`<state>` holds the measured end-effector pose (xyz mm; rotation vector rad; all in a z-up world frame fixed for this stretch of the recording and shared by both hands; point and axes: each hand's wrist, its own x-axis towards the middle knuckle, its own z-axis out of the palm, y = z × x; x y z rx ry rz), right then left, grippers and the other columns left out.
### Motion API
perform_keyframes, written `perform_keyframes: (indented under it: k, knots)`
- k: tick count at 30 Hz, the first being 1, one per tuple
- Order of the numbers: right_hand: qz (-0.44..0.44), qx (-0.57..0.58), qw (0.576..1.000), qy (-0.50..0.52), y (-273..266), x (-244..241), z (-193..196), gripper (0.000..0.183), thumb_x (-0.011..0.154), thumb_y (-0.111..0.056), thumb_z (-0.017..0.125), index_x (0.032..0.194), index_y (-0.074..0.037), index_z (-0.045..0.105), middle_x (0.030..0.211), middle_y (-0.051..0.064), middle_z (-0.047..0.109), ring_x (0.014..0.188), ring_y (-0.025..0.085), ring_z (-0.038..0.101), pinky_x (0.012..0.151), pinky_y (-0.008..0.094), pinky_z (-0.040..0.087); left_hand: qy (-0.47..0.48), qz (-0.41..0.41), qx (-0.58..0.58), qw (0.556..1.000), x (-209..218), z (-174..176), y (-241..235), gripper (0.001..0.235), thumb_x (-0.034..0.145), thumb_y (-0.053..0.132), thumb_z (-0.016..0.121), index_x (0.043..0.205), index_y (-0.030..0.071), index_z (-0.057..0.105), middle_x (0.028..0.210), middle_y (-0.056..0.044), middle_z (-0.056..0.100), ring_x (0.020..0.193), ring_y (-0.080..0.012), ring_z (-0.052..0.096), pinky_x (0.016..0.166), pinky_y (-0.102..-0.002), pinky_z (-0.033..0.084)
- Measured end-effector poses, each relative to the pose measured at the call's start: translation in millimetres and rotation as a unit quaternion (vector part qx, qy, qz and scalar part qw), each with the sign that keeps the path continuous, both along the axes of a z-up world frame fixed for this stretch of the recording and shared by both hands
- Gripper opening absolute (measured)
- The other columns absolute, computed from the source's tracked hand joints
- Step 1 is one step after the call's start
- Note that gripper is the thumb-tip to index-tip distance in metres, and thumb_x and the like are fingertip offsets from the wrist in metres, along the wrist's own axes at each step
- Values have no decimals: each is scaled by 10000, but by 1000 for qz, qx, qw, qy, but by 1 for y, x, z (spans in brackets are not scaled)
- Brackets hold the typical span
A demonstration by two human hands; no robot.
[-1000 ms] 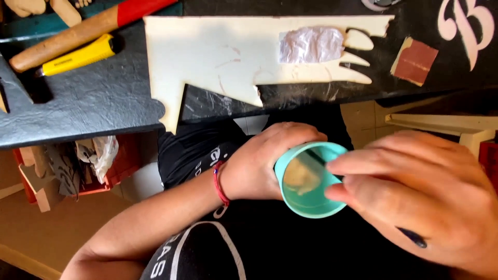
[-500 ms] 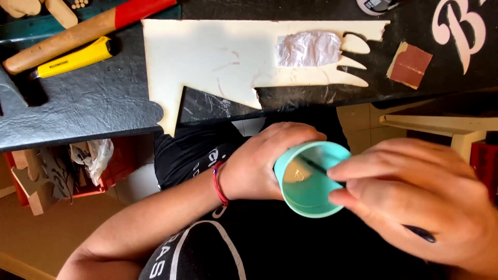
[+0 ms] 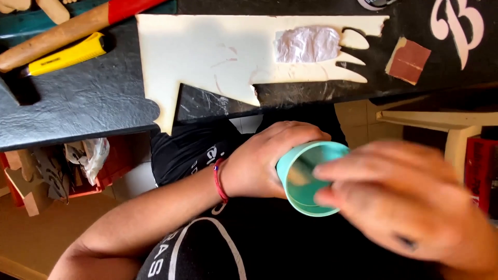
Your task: The person is stirring paint in a small cup and then using a paintbrush to apply the paint to a laser-cut wooden letter.
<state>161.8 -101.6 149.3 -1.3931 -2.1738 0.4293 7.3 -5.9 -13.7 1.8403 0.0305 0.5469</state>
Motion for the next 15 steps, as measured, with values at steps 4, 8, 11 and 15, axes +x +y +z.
perform_keyframes:
  k: [4,8,11,15]
  knots:
    - [-65,-32,997,-29,-3,6,14,264,717,-93,854,705,1,608,825,116,728,640,178,686,626,324,582,-14,21,8,1000,-3,0,5,757,784,415,834,1354,94,453,1355,-71,603,1270,-282,621,1120,-392,478]
    - [-146,-182,972,-19,-45,28,19,202,761,-137,699,956,-112,652,993,-4,780,769,143,696,722,291,585,10,19,-1,1000,-4,3,0,681,818,424,775,1343,97,490,1300,-77,626,1246,-285,622,1102,-392,458]
    - [-231,-269,935,8,-73,48,17,461,733,-127,657,1182,-187,739,1040,-75,792,904,37,747,821,187,626,17,23,-3,1000,-4,3,6,733,776,429,802,1352,107,481,1319,-82,615,1262,-285,611,1119,-398,447]
    - [-153,-205,966,27,-82,60,1,534,713,-124,713,1238,-154,619,1166,-64,734,1082,79,723,972,188,651,31,35,-34,998,-7,4,6,825,700,457,839,1355,105,480,1339,-97,601,1241,-277,622,1107,-391,450]
